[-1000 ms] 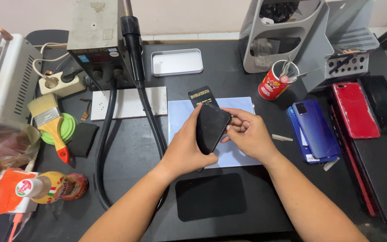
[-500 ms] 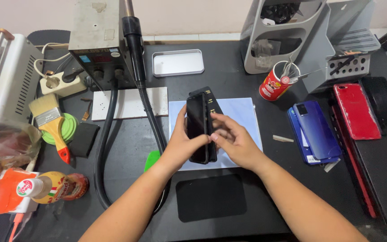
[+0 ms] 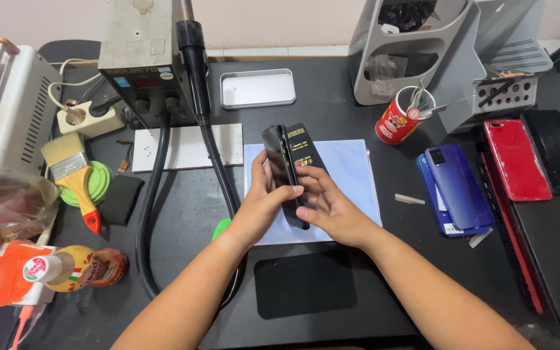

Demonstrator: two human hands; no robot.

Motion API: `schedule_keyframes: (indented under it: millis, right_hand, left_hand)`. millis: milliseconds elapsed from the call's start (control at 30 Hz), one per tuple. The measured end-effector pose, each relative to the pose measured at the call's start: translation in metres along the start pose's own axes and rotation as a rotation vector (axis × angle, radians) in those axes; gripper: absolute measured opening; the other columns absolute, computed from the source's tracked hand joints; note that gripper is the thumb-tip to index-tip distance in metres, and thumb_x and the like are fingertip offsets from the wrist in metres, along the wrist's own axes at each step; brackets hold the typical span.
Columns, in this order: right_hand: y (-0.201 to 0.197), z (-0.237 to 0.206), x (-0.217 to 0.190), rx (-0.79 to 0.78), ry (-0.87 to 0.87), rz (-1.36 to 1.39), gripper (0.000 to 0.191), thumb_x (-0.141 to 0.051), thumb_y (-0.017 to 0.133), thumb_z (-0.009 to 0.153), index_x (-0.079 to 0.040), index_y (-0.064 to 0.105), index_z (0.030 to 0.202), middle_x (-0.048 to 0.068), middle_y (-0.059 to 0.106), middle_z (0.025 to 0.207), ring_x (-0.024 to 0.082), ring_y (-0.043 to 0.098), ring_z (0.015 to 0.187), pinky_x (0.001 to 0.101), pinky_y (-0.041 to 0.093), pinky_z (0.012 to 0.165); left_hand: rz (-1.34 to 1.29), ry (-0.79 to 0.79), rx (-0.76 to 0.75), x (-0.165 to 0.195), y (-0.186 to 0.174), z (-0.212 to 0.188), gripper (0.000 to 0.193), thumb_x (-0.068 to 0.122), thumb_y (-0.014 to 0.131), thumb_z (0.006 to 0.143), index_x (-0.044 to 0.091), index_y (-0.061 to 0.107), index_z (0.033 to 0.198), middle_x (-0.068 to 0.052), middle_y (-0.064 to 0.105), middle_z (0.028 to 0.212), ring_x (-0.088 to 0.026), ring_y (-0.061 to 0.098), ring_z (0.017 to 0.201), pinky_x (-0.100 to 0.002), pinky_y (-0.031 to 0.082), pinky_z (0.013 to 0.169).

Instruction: The person uses a black plastic card to pry open the back cover of a smartphone, then removes the cover to expose the internal components. They place the phone on a blue mat and use a small screwdriver to unscrew screws from the internal frame.

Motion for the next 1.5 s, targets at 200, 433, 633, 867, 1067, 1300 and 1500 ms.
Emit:
schedule_keyframes:
  millis: [200,433,633,867,1067,1300,1500]
  right_hand:
    - [-0.005,-0.001,0.008,-0.014,0.083,0.038,0.076,-0.009,0.062,0.099,-0.02,0.019,0.161,0.018,0.052,0.142,0.025,0.052,0.133,0.0372,0.046,0.104]
    - [-0.009,0.002,0.01,0.054,0.187,0.327,0.077,-0.026,0.058,0.095,-0.026,0.014,0.157,0.02,0.064,0.133,0.03,0.069,0.116,0.042,0.059,0.083]
    - [-0.003,0.003,-0.014,0.139,-0.072,-0.102,0.074,-0.012,0.066,0.099,-0.016,0.022,0.158,0.021,0.062,0.134,0.028,0.069,0.116,0.0374,0.057,0.095]
    - [0.014,-0.001,-0.028,0.3,-0.089,-0.439,0.075,-0.008,0.076,0.089,-0.011,0.034,0.152,0.015,0.066,0.122,0.021,0.072,0.105,0.0301,0.061,0.078]
    - [0.02,0.001,-0.042,0.307,-0.105,-0.545,0.08,-0.013,0.083,0.082,-0.008,0.04,0.15,0.015,0.065,0.126,0.021,0.071,0.104,0.0298,0.059,0.072]
    - [0.028,-0.001,-0.05,0.291,-0.115,-0.708,0.082,-0.02,0.087,0.076,-0.006,0.046,0.146,0.015,0.058,0.145,0.022,0.07,0.097,0.0297,0.055,0.066]
    - [0.028,-0.001,-0.054,0.363,-0.078,-0.781,0.079,-0.021,0.086,0.073,-0.006,0.048,0.14,0.013,0.062,0.136,0.024,0.07,0.097,0.032,0.055,0.07]
  left_hand:
    - [0.148,-0.094,-0.093,0.005,0.001,0.002,0.09,0.025,0.07,0.091,0.001,0.014,0.157,-0.019,0.055,0.131,-0.022,0.058,0.117,-0.037,0.045,0.105]
    - [-0.073,-0.237,-0.122,0.015,-0.01,0.008,0.086,0.039,0.067,0.094,-0.001,0.027,0.159,-0.016,0.059,0.132,-0.021,0.058,0.111,-0.037,0.049,0.097]
    - [0.132,-0.188,-0.005,0.021,-0.014,0.01,0.077,0.042,0.064,0.091,0.009,0.031,0.152,-0.006,0.059,0.14,-0.018,0.058,0.126,-0.036,0.05,0.099]
    - [0.388,0.05,-0.031,0.014,0.01,-0.002,0.053,0.04,0.049,0.108,0.005,0.045,0.148,-0.014,0.064,0.134,-0.02,0.062,0.123,-0.034,0.05,0.104]
    - [0.16,-0.015,0.014,0.014,0.006,0.0,0.049,0.037,0.045,0.107,0.005,0.038,0.144,-0.01,0.063,0.132,-0.019,0.065,0.12,-0.034,0.053,0.101]
    - [0.24,-0.25,0.107,-0.004,0.0,-0.007,0.082,0.029,0.065,0.101,0.014,0.012,0.162,-0.023,0.065,0.135,-0.033,0.07,0.102,-0.049,0.044,0.073]
    - [0.153,0.028,0.029,0.006,0.014,-0.001,0.076,0.026,0.063,0.098,0.007,0.01,0.15,-0.011,0.053,0.142,-0.019,0.059,0.127,-0.035,0.05,0.106]
Point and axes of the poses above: each hand's wrist, its own z-axis towards the middle knuckle, its own y-axis out of the palm, x = y × z, the point moved 7 cm from there along z, towards the middle knuckle
